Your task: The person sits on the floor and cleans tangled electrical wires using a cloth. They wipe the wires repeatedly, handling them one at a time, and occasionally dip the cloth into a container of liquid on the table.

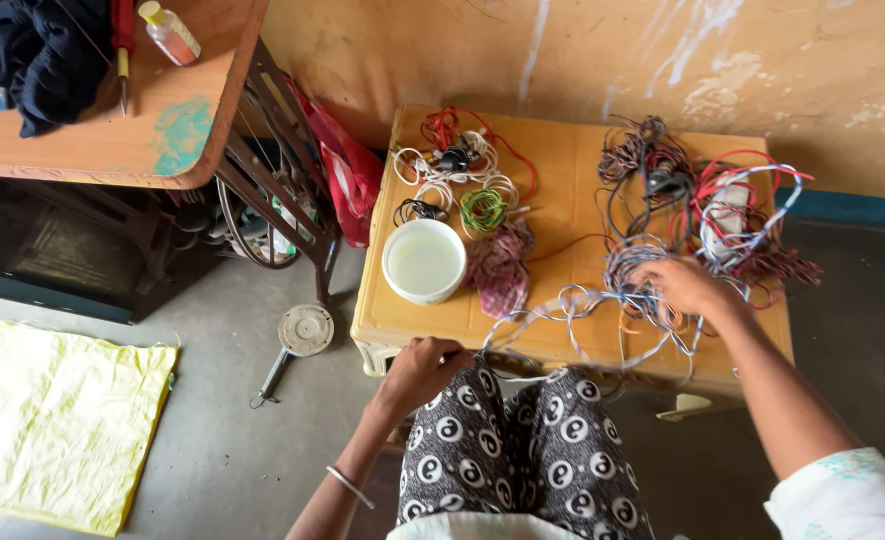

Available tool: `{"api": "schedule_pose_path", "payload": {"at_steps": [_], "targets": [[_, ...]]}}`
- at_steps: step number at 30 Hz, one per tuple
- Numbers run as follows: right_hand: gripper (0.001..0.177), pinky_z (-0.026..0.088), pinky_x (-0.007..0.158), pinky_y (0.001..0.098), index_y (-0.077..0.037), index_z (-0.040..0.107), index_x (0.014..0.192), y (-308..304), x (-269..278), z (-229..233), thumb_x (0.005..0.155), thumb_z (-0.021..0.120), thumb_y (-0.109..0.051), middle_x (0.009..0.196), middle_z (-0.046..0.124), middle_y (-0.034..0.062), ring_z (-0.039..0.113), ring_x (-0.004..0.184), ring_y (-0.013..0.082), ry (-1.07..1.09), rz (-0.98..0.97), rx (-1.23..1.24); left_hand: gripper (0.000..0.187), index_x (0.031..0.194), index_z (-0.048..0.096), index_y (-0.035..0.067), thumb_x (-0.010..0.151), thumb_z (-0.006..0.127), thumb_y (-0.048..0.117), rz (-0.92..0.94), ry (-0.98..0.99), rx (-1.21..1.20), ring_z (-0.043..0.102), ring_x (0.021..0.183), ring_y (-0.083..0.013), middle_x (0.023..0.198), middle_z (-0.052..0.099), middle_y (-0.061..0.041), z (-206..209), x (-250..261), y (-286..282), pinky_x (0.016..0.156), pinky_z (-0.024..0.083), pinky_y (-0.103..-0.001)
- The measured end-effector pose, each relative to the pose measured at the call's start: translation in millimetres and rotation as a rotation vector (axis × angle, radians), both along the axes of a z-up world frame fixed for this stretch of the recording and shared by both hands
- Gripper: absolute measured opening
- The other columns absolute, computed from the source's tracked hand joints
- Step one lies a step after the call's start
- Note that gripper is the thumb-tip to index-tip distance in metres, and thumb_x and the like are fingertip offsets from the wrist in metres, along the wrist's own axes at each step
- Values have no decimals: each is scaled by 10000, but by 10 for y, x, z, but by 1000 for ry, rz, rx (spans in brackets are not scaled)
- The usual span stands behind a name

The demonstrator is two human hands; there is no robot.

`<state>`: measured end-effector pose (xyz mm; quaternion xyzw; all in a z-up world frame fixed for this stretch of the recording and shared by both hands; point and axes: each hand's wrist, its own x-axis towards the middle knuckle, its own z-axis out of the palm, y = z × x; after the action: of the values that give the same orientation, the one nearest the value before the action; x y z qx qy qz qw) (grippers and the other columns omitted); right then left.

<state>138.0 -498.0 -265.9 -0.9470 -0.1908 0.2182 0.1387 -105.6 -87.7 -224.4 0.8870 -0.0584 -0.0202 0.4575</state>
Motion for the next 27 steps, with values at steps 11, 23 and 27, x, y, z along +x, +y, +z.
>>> {"api": "schedule_pose_path", "payload": {"at_steps": [11,23,27], "targets": [[204,479,968,424,-112,817,1042,1988,-26,-625,847,760,-101,1308,604,240,602,1160,376,-137,116,399,254,1132,762,-18,961,577,17,-47,227,-263,827,765,-205,988,832,-191,-586,369,-189,706,639,-300],[178,561,711,275,2,694,1123,1662,99,659,947,711,-16,968,736,45,680,815,132,65,-418,1300,449,1455,518,-28,1075,466,206,77,550,-1070,753,1014,-199,1285,712,-124,-348,180,-256,794,635,-347],[214,573,796,267,-40,611,1122,1253,-64,1851,967,598,107,1084,682,70,684,927,135,-145,-370,1512,466,1491,466,15,1060,448,190,28,539,-1245,760,1008,-215,1299,693,-123,-168,276,-416,822,643,-336]]}}
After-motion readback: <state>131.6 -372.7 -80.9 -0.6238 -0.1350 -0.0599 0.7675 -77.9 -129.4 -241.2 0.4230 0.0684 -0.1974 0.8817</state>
